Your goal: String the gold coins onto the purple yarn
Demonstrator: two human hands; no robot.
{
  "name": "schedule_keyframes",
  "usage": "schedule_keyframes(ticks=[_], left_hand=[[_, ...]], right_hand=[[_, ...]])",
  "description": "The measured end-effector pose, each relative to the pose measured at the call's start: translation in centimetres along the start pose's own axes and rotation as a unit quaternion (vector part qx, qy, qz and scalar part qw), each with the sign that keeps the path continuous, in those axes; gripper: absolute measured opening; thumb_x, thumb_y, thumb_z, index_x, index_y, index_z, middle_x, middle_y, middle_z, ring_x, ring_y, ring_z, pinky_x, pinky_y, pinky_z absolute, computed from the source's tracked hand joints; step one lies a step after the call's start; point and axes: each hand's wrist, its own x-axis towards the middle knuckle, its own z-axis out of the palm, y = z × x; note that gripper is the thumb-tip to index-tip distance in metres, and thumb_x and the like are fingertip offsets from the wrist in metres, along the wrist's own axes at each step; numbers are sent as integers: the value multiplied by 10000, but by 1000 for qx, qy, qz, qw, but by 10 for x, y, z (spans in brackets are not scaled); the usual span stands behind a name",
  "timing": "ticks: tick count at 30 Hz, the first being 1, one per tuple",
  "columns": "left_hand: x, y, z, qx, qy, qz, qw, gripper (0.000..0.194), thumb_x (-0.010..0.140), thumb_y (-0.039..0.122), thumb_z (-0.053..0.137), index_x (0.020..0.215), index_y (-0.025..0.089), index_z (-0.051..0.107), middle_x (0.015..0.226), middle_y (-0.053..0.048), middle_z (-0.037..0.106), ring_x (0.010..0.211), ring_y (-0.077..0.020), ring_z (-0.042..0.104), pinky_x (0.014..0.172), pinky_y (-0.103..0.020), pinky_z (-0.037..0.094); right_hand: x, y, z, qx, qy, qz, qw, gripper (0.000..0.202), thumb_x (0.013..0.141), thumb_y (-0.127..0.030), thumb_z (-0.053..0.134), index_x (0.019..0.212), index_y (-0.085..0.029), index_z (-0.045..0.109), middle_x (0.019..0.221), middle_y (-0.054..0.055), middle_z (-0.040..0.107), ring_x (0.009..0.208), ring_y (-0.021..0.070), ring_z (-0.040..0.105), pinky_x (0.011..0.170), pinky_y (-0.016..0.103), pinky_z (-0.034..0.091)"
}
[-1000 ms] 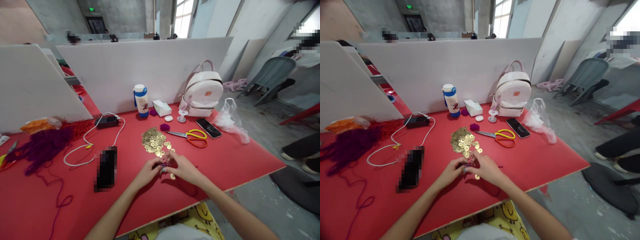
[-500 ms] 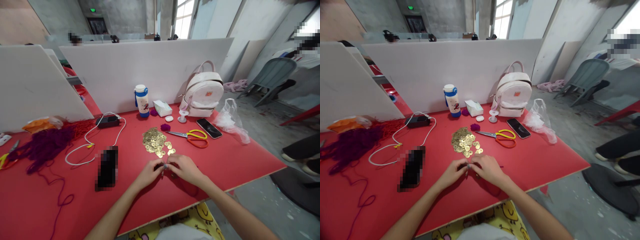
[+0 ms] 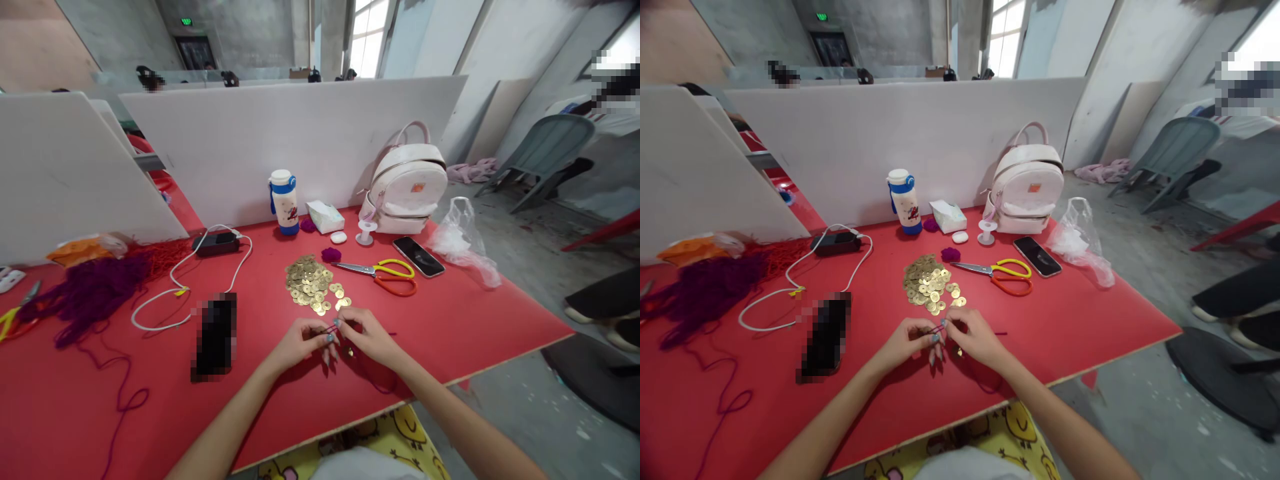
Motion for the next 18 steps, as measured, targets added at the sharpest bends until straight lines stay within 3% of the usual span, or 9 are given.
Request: schedule_keyframes(ticks=[3, 9, 12, 14, 18], left_hand=[[2, 0, 1, -40, 28, 6, 999, 406, 799, 495, 672, 720, 98, 645, 609, -80, 673, 515, -149, 643, 546, -244, 485], [4, -6, 3, -103, 66, 0, 993, 450, 780, 526, 673, 615, 123, 559, 469, -4, 561, 333, -87, 486, 376, -204, 384], [4, -10, -1, -92, 83, 9, 992, 426, 803, 498, 657, 617, 129, 556, 432, 26, 510, 313, -62, 414, 348, -186, 328], [4, -11, -3, -86, 92, 16, 992, 419, 812, 492, 649, 620, 132, 552, 428, 35, 497, 311, -54, 390, 348, -182, 310], [4, -10, -3, -78, 92, 23, 992, 424, 818, 501, 637, 619, 139, 543, 418, 43, 481, 311, -50, 371, 359, -186, 301]], right_hand=[[0, -2, 1, 0, 10, -4, 1000, 323, 902, -243, 455, 587, -192, 407, 589, -26, 452, 587, 126, 449, 585, 242, 344], [1, -3, 5, -20, 20, -18, 999, 326, 923, -228, 442, 599, -194, 431, 600, -20, 455, 597, 136, 451, 588, 246, 355], [-1, -2, 3, -53, 70, -31, 996, 168, 941, -238, 462, 840, -196, 590, 845, 33, 588, 785, 172, 547, 718, 275, 429], [-5, -5, 1, -77, 101, -50, 991, 129, 933, -244, 505, 995, -216, 614, 1001, 64, 581, 925, 198, 555, 810, 306, 446], [-11, -11, 1, -161, 95, -69, 980, 147, 905, -291, 585, 1016, -231, 661, 956, 72, 561, 927, 222, 544, 794, 330, 465]])
